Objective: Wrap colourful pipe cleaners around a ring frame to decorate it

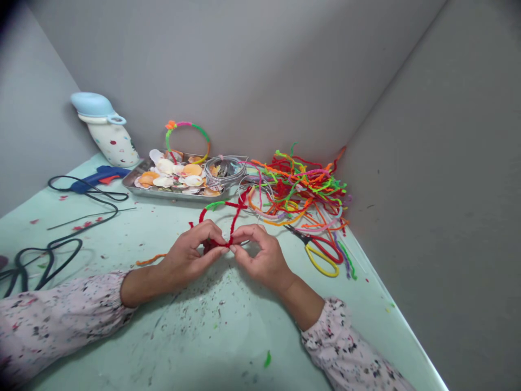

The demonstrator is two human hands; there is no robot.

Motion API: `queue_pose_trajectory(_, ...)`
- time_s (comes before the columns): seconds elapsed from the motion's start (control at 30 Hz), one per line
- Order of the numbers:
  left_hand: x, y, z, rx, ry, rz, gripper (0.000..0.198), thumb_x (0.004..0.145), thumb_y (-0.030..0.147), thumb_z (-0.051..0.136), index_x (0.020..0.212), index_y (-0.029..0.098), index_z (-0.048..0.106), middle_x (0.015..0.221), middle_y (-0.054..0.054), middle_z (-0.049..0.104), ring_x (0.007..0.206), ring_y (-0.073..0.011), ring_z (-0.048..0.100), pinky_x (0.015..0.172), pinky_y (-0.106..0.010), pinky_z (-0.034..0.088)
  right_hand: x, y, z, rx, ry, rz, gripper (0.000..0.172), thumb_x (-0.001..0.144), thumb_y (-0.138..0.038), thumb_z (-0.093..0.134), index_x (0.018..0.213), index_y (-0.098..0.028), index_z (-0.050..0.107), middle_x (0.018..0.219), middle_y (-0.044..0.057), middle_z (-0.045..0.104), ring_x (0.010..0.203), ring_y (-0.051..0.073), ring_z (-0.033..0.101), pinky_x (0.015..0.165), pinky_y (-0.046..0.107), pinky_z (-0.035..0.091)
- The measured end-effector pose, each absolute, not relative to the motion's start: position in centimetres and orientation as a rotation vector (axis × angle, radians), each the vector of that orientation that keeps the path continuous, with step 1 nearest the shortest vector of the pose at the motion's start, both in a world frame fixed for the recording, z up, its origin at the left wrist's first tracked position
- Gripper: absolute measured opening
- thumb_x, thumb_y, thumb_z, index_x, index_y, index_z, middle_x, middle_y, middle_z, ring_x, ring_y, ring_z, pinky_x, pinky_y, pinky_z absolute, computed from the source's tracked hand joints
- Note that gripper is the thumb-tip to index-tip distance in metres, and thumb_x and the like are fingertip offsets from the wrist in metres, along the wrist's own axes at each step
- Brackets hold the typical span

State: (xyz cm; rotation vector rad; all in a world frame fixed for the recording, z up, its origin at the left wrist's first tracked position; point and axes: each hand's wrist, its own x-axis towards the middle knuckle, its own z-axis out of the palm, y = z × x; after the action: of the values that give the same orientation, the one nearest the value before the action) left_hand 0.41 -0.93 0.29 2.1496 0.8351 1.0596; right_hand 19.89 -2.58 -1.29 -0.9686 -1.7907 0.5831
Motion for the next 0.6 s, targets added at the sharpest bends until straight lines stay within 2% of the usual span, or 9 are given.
queue_pose_trajectory(0.23,0.44,-1.17,0.44,2.069,0.884,1.012,0.005,0.087,0.021,0.058,0.084,0.017,0.058,0.078,-0.001,0.057,0.073,-0.0128,0.052,0.066,-0.025,0.042,19.78,-2.59,-1.11,-0.95,-1.79,0.508,0.014,0.081,-0.017,0.064,0.091,-0.025,0.057,0.083,0.0,0.062,0.081,0.017,0.06,0.077,0.033,0.051)
queue_pose_trajectory(0.4,0.46,-1.01,0.1,1.987,0.868,0.985,0.006,0.087,0.022,0.057,0.084,0.017,0.058,0.078,0.0,0.059,0.069,-0.0115,0.052,0.063,-0.024,0.042,19.79,-2.68,-0.94,-0.925,-1.757,0.69,0.021,0.083,-0.02,0.062,0.101,-0.025,0.052,0.091,0.002,0.062,0.086,0.017,0.062,0.081,0.034,0.051)
queue_pose_trajectory(0.6,0.58,-1.05,0.17,2.051,0.897,0.917,0.003,0.085,0.019,0.058,0.084,0.016,0.059,0.079,-0.001,0.061,0.07,-0.0116,0.053,0.062,-0.023,0.041,19.58,-2.32,-1.1,-0.943,-1.635,0.733,0.018,0.082,-0.022,0.064,0.094,-0.024,0.051,0.085,0.0,0.06,0.081,0.016,0.06,0.08,0.032,0.049)
